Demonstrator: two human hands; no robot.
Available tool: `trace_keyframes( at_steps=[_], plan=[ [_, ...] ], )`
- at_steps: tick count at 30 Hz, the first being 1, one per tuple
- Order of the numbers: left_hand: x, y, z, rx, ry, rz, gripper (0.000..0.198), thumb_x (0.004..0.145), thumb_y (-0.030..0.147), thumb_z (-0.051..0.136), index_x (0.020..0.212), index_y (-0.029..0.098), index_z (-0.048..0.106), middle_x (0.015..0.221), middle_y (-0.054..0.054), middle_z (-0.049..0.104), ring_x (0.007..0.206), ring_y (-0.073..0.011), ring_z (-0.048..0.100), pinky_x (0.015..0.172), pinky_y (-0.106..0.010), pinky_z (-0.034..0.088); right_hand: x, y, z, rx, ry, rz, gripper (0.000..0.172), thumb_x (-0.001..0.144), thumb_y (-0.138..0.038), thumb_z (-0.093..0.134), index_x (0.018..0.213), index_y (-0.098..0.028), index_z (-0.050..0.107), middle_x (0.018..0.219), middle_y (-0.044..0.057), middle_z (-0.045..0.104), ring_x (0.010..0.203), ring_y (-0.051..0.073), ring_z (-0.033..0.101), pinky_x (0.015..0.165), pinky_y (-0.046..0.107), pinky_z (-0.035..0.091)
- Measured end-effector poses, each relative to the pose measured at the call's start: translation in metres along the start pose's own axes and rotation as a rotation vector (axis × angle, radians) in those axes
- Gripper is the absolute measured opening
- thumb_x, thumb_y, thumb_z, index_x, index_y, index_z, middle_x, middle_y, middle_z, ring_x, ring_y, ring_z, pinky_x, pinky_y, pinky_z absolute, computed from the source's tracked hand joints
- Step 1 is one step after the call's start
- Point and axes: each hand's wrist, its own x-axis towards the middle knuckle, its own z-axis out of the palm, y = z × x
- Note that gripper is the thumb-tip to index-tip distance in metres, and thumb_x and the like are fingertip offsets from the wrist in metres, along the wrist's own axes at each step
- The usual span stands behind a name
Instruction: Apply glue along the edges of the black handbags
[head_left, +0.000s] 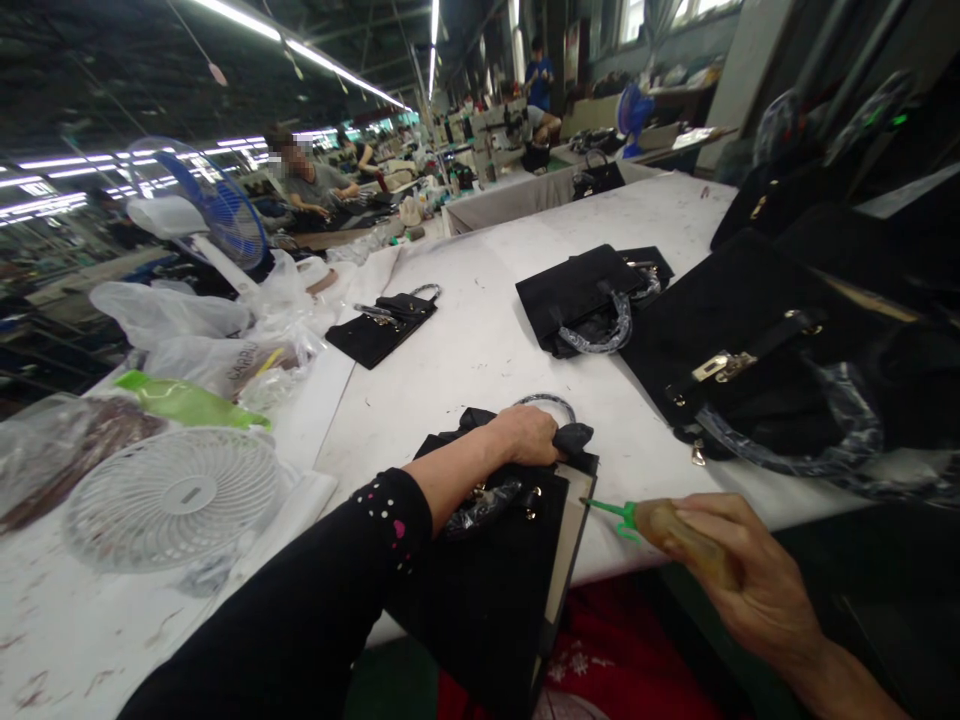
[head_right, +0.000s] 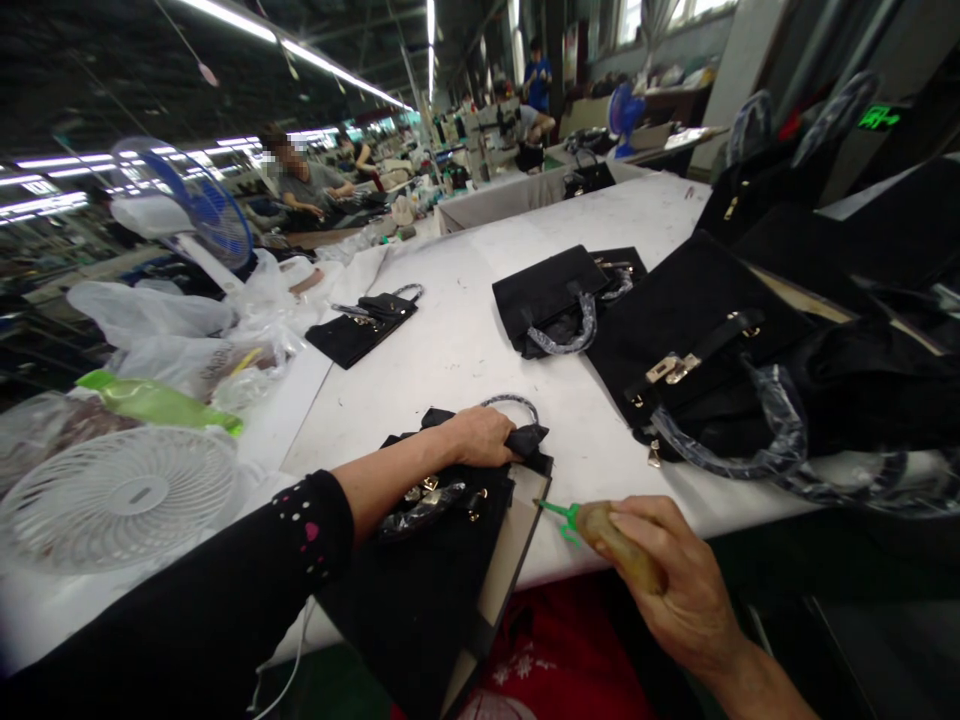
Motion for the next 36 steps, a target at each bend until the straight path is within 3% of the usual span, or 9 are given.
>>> trace_keyframes(
  at_steps=[4,9,14,19,23,28,33,36],
  plan=[
    [-0.001,0.001,-0.001,-0.001,-0.002,-0.008,0.046,0.081,0.054,0.053,0.101,0.018,0.072,0.103,-0.014,0.073,0.101,-0.0322,0.068,0.084,-0.039,0.056,-0.001,-0.009,-0.001,0.144,-0.201,-0.036,0.032,0.091,-0.014,0.060,0.121,-0.024,0.055,0.103,0.006,0.058,0.089,0.017,0.064,0.072,0.026,0.058],
    [-0.003,0.002,-0.003,-0.010,0.003,-0.018,0.044,0.082,0.054,0.054,0.101,0.019,0.072,0.105,-0.013,0.073,0.104,-0.0299,0.067,0.087,-0.035,0.054,-0.003,-0.012,-0.003,0.058,-0.043,0.014,0.030,0.090,-0.014,0.062,0.117,-0.023,0.056,0.107,0.007,0.057,0.094,0.016,0.063,0.077,0.023,0.056],
    [-0.003,0.001,-0.001,-0.025,0.007,-0.020,0.043,0.080,0.054,0.054,0.100,0.020,0.072,0.104,-0.013,0.073,0.102,-0.0307,0.067,0.085,-0.037,0.055,-0.010,-0.014,0.000,0.136,-0.167,-0.019,0.026,0.092,-0.016,0.059,0.117,-0.023,0.055,0.103,0.006,0.058,0.090,0.015,0.064,0.074,0.022,0.057],
    [-0.001,-0.001,0.000,-0.027,0.008,-0.015,0.046,0.081,0.055,0.053,0.101,0.019,0.072,0.104,-0.013,0.073,0.102,-0.0308,0.067,0.085,-0.037,0.055,-0.008,-0.022,0.001,0.009,-0.034,0.010,0.027,0.091,-0.016,0.062,0.116,-0.022,0.056,0.106,0.007,0.057,0.092,0.014,0.064,0.076,0.020,0.056],
    [0.000,-0.001,0.001,-0.026,0.002,-0.011,0.046,0.081,0.056,0.053,0.101,0.020,0.071,0.104,-0.013,0.073,0.103,-0.0308,0.067,0.086,-0.038,0.054,-0.004,-0.028,0.000,0.114,-0.211,-0.049,0.022,0.094,-0.018,0.056,0.115,-0.022,0.056,0.100,0.005,0.059,0.086,0.014,0.065,0.071,0.020,0.057],
    [0.001,-0.003,0.002,-0.034,0.003,-0.007,0.045,0.080,0.055,0.054,0.101,0.019,0.071,0.104,-0.013,0.073,0.101,-0.0316,0.067,0.084,-0.039,0.054,-0.009,-0.017,0.000,-0.039,0.006,0.013,0.026,0.090,-0.018,0.064,0.115,-0.022,0.057,0.108,0.008,0.058,0.095,0.016,0.063,0.082,0.023,0.056],
    [0.000,-0.003,0.002,-0.038,-0.003,-0.007,0.045,0.080,0.055,0.055,0.100,0.019,0.071,0.103,-0.013,0.073,0.100,-0.0310,0.067,0.083,-0.038,0.054,-0.010,-0.019,-0.002,0.099,-0.159,-0.043,0.024,0.092,-0.018,0.059,0.116,-0.023,0.056,0.103,0.007,0.060,0.089,0.015,0.065,0.073,0.021,0.057],
    [-0.002,-0.002,0.000,-0.040,-0.004,-0.008,0.045,0.081,0.055,0.054,0.101,0.019,0.071,0.103,-0.012,0.073,0.100,-0.0299,0.067,0.084,-0.037,0.054,-0.012,-0.025,-0.001,0.064,-0.091,-0.008,0.023,0.092,-0.018,0.061,0.115,-0.022,0.057,0.104,0.007,0.059,0.091,0.015,0.065,0.074,0.021,0.057]
  ],
)
